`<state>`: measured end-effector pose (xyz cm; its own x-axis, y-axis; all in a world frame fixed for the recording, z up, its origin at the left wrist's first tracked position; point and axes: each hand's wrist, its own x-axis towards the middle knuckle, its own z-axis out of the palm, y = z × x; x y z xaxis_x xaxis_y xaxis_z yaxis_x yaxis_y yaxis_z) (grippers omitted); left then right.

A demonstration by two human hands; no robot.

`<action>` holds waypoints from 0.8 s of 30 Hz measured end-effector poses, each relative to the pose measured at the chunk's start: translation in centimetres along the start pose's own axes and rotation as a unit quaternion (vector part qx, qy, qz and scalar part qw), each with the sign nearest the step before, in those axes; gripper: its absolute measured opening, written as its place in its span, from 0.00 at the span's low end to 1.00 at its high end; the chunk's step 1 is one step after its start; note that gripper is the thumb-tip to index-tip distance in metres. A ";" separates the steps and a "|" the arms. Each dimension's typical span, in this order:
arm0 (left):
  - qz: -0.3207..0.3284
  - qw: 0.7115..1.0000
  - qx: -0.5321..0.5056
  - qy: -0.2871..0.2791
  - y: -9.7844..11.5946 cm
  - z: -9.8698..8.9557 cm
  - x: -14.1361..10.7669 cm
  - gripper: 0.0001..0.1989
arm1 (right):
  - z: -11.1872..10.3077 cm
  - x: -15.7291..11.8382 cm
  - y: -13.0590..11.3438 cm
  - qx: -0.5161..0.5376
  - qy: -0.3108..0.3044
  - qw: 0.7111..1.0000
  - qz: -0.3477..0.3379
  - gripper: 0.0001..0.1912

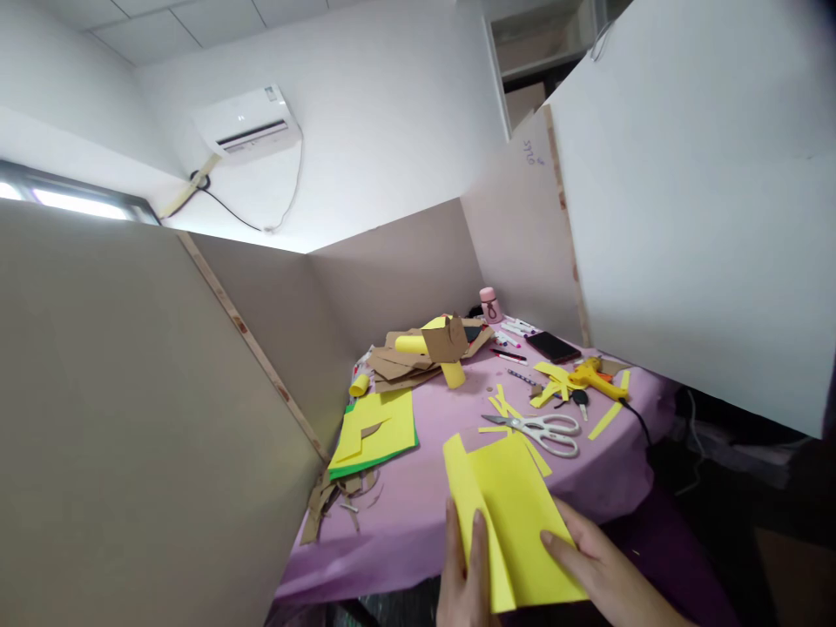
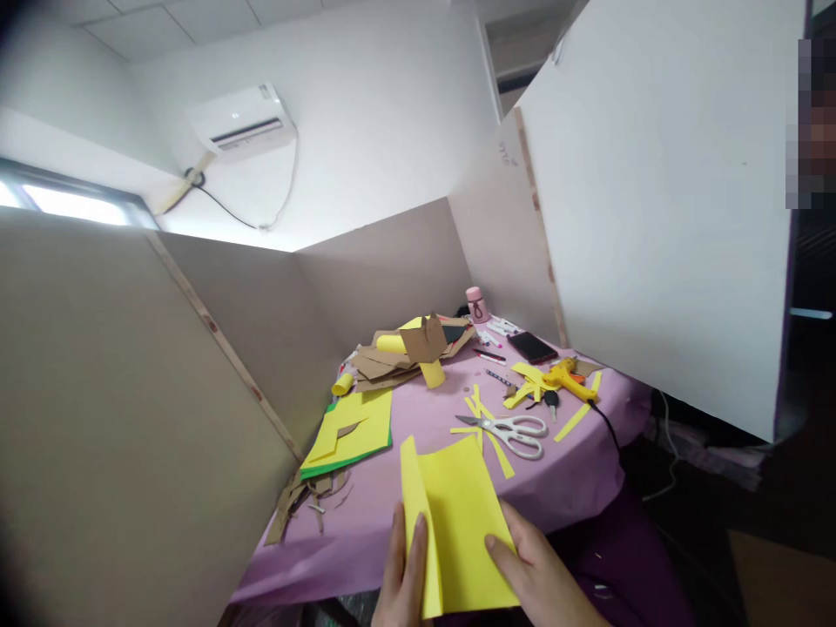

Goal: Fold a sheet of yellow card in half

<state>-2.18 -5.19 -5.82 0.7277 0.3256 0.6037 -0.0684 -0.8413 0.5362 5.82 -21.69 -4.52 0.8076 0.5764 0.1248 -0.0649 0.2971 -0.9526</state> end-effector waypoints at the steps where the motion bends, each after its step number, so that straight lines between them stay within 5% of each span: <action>1: 0.053 0.998 0.046 0.006 -0.2 0.3 0.0 0.27 | 0.0 0.0 -0.2 -0.030 0.002 1.000 -0.006 0.30; 5: 0.149 0.983 0.101 0.049 -1.2 1.2 -0.3 0.32 | 0.2 -0.1 -0.7 -0.090 -0.037 0.995 -0.028 0.41; 12: 0.154 0.974 0.167 0.020 -2.3 1.6 -1.0 0.39 | 0.5 -0.3 -1.1 -0.198 -0.144 0.963 -0.112 0.63; 18: 0.212 0.964 0.160 0.034 -2.3 1.3 -0.3 0.40 | 0.4 0.0 0.4 -0.320 -0.114 0.935 -0.104 0.45; 24: 0.244 0.955 0.164 0.047 -1.7 0.7 0.1 0.27 | 1.1 0.7 1.0 -0.394 -0.072 0.910 -0.111 0.46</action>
<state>-1.48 -4.03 -7.12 0.5985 -0.1149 0.7929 -0.1554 -0.9875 -0.0258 5.68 -20.17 -5.12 0.6611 0.6788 0.3196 0.5760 -0.1862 -0.7960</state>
